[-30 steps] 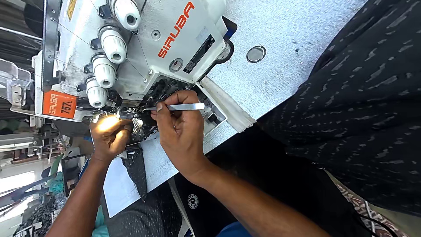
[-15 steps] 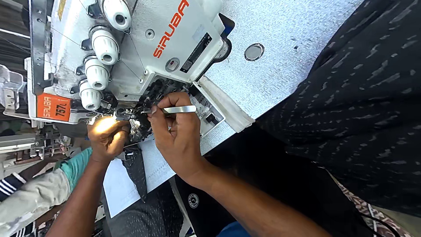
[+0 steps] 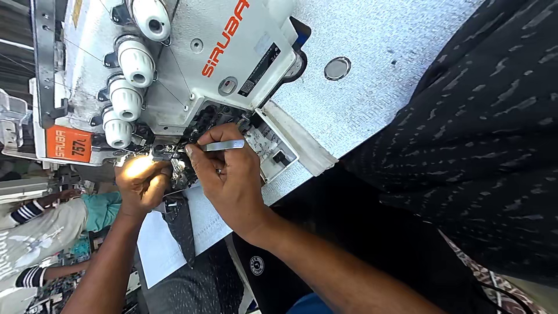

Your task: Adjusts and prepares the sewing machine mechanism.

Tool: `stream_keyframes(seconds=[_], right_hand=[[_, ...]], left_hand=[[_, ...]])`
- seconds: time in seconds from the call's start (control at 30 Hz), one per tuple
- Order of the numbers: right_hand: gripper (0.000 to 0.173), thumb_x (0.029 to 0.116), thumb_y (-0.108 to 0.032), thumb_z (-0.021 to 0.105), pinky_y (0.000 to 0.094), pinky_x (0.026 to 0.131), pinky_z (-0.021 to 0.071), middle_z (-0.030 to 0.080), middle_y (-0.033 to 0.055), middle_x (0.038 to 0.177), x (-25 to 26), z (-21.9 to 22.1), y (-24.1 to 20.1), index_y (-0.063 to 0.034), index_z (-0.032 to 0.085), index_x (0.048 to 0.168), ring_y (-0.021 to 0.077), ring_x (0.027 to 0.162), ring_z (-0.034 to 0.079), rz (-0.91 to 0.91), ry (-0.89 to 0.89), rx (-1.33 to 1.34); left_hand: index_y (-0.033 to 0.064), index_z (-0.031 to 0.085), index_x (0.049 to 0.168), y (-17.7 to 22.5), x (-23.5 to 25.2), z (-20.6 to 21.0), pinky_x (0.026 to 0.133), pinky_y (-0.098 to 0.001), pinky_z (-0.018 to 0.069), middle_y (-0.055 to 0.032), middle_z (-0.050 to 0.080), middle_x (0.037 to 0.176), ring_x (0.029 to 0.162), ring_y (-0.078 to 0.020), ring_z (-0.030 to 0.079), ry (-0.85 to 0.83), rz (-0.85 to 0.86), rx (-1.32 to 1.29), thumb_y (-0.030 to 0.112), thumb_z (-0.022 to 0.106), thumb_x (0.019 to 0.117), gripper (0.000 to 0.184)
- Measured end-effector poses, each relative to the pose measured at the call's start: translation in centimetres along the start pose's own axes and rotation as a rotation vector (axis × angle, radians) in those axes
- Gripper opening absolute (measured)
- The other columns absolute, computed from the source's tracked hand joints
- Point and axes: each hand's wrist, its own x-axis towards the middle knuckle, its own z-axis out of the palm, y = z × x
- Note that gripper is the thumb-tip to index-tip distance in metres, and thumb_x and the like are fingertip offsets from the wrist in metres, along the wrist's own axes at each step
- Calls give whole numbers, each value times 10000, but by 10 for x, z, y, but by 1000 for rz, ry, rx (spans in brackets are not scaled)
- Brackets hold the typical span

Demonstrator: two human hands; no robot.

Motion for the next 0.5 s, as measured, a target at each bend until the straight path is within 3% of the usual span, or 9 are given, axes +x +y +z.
stream_keyframes(seconds=[0.17,0.33,0.5], right_hand=[[91,957,-23,686,209,524,551,588,68,926,0,1,0,-41,631,1027,82,645,591,-4,5,4],[100,994,-54,630,232,463,534,630,65,921,-1,0,-3,-71,586,1082,96,594,605,94,25,71],[106,979,-32,637,222,504,558,604,74,969,-2,1,-2,-48,597,1076,87,634,605,49,66,61]], left_hand=[[54,673,856,-1,-1,0,749,-190,472,-4,641,760,775,7,598,-4,0,2,218,507,985,267],[68,673,871,1,-1,0,736,-178,466,14,628,758,765,22,584,0,-15,2,227,510,992,258],[63,671,867,-2,-1,0,727,-170,460,17,628,757,762,29,581,3,-7,-13,208,514,981,242]])
